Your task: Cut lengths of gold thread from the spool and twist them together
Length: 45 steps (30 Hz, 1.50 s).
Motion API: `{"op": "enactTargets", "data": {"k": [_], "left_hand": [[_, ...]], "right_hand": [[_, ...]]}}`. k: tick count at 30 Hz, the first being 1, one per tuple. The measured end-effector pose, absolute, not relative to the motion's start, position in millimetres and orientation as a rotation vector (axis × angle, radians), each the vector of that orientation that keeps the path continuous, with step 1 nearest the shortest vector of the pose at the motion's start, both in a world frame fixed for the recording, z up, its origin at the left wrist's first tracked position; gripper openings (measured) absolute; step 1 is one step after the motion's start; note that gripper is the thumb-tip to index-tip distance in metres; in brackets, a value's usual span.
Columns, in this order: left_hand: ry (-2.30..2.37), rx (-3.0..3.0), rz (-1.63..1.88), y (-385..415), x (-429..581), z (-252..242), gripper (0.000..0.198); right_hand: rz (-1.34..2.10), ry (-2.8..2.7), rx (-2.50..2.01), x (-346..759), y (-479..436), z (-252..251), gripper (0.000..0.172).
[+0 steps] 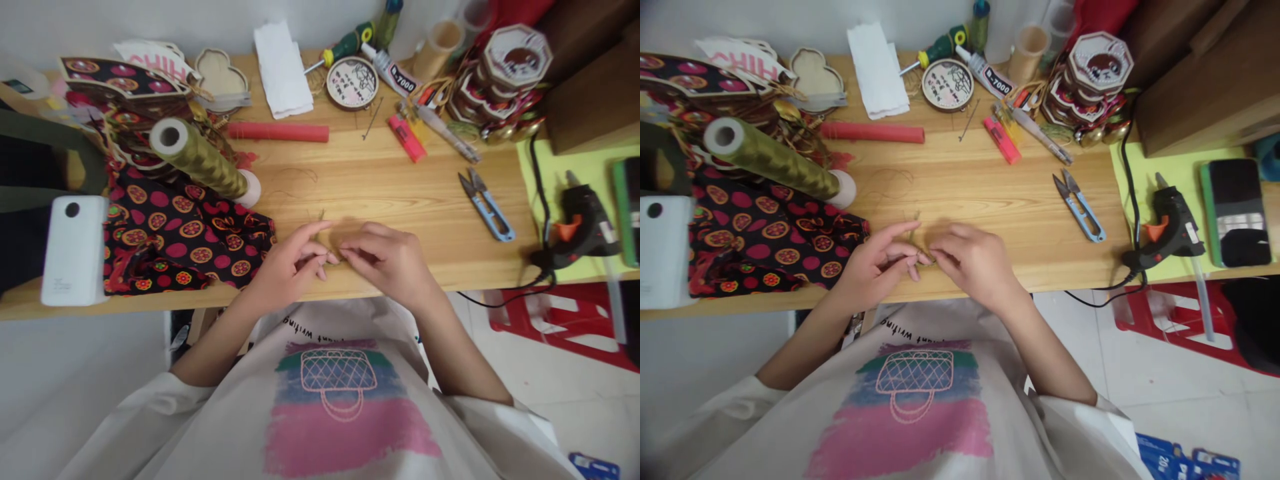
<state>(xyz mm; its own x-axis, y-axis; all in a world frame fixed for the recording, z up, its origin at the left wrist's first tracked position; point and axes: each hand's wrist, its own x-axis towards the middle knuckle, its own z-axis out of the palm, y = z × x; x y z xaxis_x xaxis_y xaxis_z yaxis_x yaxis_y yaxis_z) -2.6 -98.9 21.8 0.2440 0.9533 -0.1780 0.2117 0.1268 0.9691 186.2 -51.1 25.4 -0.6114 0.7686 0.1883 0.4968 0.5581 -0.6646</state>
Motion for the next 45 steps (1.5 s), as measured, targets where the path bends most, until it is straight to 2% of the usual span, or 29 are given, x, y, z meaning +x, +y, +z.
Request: {"op": "enactTargets", "data": {"k": [4,16,28,45], "left_hand": [[1.203,1.371,0.802,-99,-3,21,0.046],[1.165,1.371,0.816,-98,-4,23,0.053],[1.168,1.364,0.795,-98,-4,26,0.052],[1.189,1.367,0.806,-98,-3,25,0.051]], "right_hand": [[0.751,-2.484,-0.867,186,-44,28,0.022],[0.774,-2.803,-0.599,179,-22,47,0.025],[0.896,-2.79,-0.637,178,-18,44,0.014],[0.887,-2.765,-0.662,181,-18,44,0.014]]}}
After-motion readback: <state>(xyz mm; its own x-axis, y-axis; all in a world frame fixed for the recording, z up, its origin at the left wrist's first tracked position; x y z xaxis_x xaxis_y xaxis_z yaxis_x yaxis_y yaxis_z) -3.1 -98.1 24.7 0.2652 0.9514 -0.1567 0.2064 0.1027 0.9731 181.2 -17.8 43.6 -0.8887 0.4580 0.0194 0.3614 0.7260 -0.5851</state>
